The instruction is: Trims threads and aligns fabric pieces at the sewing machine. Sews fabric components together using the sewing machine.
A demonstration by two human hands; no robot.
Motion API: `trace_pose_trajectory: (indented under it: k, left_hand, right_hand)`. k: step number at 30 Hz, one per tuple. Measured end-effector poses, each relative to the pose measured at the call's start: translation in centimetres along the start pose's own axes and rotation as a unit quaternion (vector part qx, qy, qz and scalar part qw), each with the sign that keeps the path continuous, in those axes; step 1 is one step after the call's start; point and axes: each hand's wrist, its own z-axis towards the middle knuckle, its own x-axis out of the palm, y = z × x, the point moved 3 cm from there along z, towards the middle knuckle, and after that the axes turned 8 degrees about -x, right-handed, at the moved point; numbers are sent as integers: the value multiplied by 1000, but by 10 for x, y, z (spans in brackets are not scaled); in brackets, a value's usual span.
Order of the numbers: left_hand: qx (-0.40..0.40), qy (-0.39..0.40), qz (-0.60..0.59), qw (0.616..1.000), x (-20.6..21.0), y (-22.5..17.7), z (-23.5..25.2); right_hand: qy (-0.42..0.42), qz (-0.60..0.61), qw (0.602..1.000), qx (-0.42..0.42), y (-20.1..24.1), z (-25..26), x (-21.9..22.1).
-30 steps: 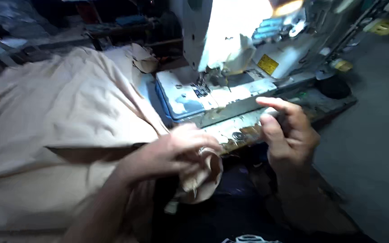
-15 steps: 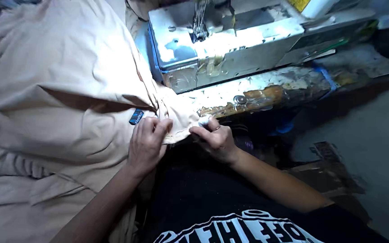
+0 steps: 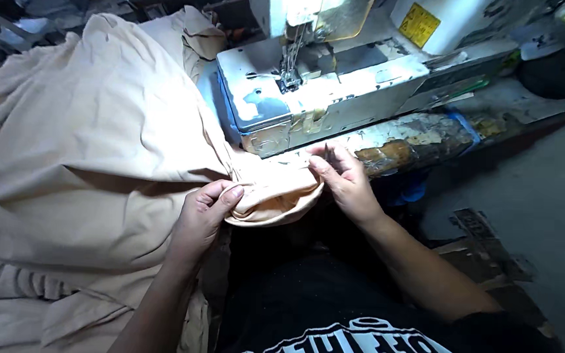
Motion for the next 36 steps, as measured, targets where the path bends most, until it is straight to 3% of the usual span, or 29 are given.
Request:
trace_pose_trajectory:
  k: [3,6,9,11,13,16,18,20,36]
  left_hand:
    - [16,-4,36,999,-2,3,1]
    - [30,-7,43,999,0,6,1]
    - [33,-11,57,998,5,4,-1]
    - [30,-6,65,997,9,1,-3]
    - [30,3,73,997,14,-3,-4]
    - [18,9,70,997,21,-4,-6]
    - [5,-1,58,998,24,-5,-6]
    - [3,-9,40,999,28,-7,-6]
    - [23,-22,10,999,29,-13,-9]
  right_hand:
    - [-6,-98,995,-25,18,-4,-6]
    - [4,49,998,-47,42,-23,-3]
    - [142,199,969,-10,56,-43,15]
    - [219,223,949,48,51,-52,28]
    - [244,249,928,132,43,-57,37]
    - [201,381,864,262,33,-55,43]
    - [164,467,814,304,29,-52,45]
    - [141,500,792,322,28,-49,49]
    - [119,523,784,314,28,-43,57]
